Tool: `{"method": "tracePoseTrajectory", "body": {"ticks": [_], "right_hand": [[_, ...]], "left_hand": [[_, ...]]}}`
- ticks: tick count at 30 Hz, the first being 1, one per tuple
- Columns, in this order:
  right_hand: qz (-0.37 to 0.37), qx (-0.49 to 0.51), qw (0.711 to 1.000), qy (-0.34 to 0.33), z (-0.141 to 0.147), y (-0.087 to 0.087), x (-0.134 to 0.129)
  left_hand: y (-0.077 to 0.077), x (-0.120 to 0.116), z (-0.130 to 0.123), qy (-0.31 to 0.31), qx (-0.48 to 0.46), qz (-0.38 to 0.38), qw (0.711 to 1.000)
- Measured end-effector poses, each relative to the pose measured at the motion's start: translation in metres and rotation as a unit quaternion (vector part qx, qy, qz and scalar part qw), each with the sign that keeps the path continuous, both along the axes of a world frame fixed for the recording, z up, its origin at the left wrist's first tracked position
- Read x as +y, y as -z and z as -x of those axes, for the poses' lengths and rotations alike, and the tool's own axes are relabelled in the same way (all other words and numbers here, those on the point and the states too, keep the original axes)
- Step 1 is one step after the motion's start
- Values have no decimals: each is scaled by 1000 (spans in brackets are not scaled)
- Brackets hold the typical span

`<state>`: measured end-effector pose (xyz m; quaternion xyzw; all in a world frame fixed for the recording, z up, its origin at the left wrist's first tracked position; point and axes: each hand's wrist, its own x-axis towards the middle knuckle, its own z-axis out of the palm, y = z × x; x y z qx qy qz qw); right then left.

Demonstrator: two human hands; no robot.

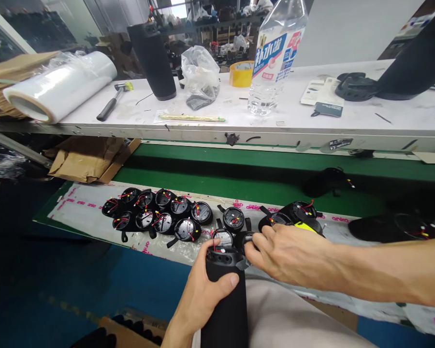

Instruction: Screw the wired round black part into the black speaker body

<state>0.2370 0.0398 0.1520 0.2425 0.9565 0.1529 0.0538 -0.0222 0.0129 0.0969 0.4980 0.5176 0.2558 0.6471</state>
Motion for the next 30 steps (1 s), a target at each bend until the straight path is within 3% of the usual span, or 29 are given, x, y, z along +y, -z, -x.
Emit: {"method": "tracePoseTrajectory", "body": {"ticks": [11,18,23,25,27,30], "right_hand": [[57,8,997,-52,-2,3,19],[74,30,996,-34,1,9,20],[184,92,977,-53,-5,18,32],[231,155,961,2,-9,18,34],[267,206,936,98,-11,15,30],[327,237,894,195,-7,8,16]], "left_hand": [[3,2,3,27,-37,26,999],[12,4,2,25,-58,34,997],[21,4,2,-16,-164,93,982],[20,4,3,-29,-187,107,976],[16,3,4,-45,-177,111,977],[9,1,5,-68,-156,86,982]]}}
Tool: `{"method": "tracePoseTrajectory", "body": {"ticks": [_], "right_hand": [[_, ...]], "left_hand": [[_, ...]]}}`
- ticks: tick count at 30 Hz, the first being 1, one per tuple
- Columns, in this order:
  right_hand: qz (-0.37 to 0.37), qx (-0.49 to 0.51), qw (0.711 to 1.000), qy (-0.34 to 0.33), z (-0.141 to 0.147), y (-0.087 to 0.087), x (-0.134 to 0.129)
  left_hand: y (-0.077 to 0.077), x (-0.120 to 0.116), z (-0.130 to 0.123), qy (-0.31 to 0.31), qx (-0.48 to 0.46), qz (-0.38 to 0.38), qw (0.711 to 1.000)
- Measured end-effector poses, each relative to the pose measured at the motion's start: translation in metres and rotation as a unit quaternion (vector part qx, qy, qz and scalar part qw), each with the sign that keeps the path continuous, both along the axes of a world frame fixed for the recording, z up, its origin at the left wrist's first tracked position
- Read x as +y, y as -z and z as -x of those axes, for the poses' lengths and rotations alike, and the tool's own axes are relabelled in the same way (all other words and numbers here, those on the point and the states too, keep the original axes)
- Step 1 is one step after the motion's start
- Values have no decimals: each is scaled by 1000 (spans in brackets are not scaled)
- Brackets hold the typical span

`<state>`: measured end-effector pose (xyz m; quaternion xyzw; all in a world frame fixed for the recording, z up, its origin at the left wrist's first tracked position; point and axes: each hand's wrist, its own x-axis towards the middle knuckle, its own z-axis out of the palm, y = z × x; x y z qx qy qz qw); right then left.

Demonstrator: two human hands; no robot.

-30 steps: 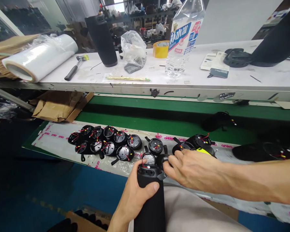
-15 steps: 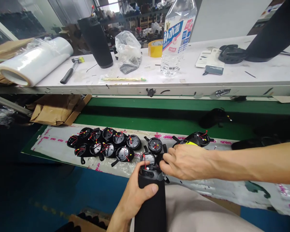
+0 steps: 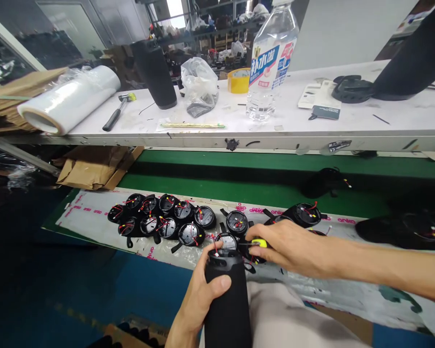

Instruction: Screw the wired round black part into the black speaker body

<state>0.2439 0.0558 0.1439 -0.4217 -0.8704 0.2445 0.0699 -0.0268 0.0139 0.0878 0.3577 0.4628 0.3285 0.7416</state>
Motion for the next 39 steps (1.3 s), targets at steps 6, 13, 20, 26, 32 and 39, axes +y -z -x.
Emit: {"method": "tracePoseTrajectory", "body": {"ticks": [6,13,20,26,32,39], "right_hand": [[54,27,998,28,18,-9,-22],[-41,-5,997,-71,15,6,-18],[-201,-51,966,-152,12,19,-13],[-231,-75,955,-172,7,16,-8],[-257,-75,942,-201,3,8,-2],[-302,-138,919,-211,3,2,-3]], "left_hand": [[0,-3,11,-12,-73,43,996],[2,-4,16,-19,-66,34,997],[5,-6,5,-34,-112,56,992],[6,-6,5,-23,-126,74,989],[9,-5,5,-17,-97,60,993],[4,-4,2,5,-14,6,1000]]}}
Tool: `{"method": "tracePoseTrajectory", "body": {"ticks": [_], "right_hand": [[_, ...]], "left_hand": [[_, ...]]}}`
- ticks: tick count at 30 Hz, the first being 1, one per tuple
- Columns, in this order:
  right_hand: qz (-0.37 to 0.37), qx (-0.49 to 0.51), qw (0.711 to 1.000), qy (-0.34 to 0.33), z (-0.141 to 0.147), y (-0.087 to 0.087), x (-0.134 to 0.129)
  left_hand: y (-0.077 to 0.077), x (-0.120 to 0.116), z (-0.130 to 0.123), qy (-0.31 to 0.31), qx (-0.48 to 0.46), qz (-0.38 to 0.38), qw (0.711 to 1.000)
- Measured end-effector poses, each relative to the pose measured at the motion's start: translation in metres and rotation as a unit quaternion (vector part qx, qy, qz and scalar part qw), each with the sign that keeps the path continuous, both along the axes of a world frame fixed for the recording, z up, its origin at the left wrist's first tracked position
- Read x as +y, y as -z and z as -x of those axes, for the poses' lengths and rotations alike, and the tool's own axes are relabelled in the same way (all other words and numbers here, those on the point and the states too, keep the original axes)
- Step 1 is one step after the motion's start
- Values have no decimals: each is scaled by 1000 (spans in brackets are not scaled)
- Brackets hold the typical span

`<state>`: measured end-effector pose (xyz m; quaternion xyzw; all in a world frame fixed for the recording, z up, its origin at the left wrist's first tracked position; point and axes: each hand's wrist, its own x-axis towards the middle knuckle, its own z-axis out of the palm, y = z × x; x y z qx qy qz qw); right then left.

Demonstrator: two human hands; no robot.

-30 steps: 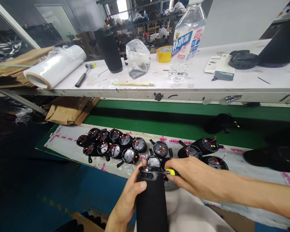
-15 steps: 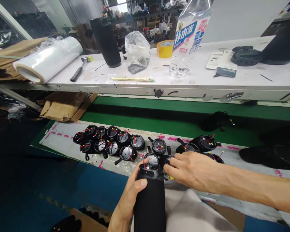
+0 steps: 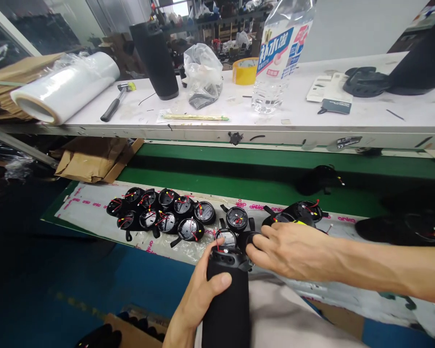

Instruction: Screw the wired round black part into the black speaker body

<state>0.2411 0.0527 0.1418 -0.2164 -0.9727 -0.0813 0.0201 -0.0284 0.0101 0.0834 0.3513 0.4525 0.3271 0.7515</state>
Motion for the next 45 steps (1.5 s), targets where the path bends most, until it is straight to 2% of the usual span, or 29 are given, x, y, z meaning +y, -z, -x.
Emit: {"method": "tracePoseTrajectory", "body": {"ticks": [10,17,19,22,25,28,38,45], "right_hand": [[-17,-25,999,-26,-2,8,0],[14,-17,999,-33,2,7,8],[34,-1,999,-30,2,9,12],[109,37,993,-29,0,13,17],[156,51,986,3,-4,14,18],[147,32,988,21,-7,13,14],[111,33,993,-11,-1,14,8],[80,17,997,8,2,11,1]], "left_hand": [[4,-2,2,57,50,-52,996],[2,0,2,62,17,0,998],[6,0,0,51,-29,16,998],[11,-2,-5,29,-113,26,993],[13,-3,-6,13,-127,24,991],[12,-3,-4,-2,-109,28,994],[9,-1,-1,7,-49,-2,999],[-3,-1,-1,15,9,-12,1000]]}}
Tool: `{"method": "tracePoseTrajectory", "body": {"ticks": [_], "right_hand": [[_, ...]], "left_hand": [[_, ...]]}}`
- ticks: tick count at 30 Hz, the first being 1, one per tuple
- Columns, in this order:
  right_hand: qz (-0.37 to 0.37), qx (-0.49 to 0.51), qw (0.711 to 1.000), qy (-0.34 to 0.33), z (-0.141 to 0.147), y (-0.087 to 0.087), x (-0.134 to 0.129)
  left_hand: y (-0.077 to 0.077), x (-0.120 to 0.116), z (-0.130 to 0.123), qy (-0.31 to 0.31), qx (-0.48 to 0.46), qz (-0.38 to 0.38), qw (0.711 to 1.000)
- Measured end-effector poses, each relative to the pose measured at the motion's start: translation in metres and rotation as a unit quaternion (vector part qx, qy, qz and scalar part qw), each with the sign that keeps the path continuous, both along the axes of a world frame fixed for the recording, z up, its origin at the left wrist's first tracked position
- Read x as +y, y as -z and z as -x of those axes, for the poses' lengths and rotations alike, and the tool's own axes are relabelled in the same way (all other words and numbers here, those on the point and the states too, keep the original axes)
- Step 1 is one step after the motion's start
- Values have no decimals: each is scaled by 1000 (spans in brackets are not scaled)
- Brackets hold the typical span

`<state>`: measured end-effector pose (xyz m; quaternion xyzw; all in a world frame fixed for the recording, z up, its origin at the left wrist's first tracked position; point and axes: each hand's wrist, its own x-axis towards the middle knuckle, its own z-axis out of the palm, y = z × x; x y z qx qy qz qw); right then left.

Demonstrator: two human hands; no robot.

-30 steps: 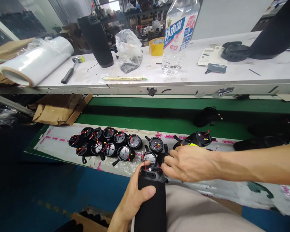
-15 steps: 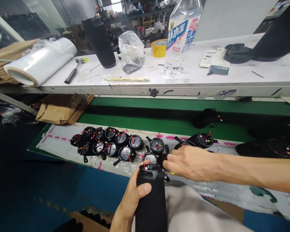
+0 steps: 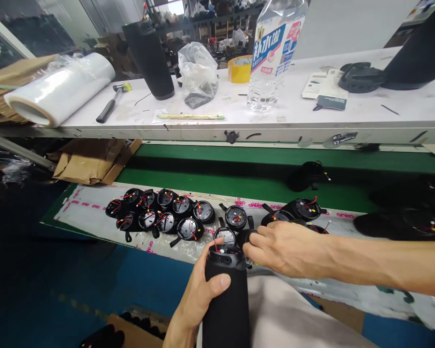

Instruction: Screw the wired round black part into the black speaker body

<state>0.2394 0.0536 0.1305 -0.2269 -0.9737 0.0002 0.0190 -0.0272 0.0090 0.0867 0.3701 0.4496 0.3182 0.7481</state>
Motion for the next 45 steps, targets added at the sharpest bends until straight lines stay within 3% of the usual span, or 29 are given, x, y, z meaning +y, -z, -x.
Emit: {"method": "tracePoseTrajectory", "body": {"ticks": [6,10,15,22,25,29,35,39,45], "right_hand": [[-71,-13,997,16,2,-3,-7],[-64,-17,998,4,2,-4,-7],[-59,-54,997,7,2,-4,-8],[-44,-34,998,11,5,5,-9],[-9,-17,1000,0,9,9,0],[117,42,992,-4,8,8,13],[254,110,944,182,9,-3,-1],[282,114,927,219,18,-7,-18],[275,142,931,194,25,-8,-26]], "left_hand": [[-10,-1,-2,5,46,-8,999],[-9,-1,-2,24,37,-9,999],[-7,-3,-1,6,66,-30,997],[-10,-6,-1,-6,88,-51,995],[-5,-7,-1,-16,43,-25,999],[4,-8,0,-30,-52,29,998],[3,-11,6,-85,-9,36,996],[-6,-12,13,-98,-52,80,991],[-19,-13,8,-81,-10,30,996]]}}
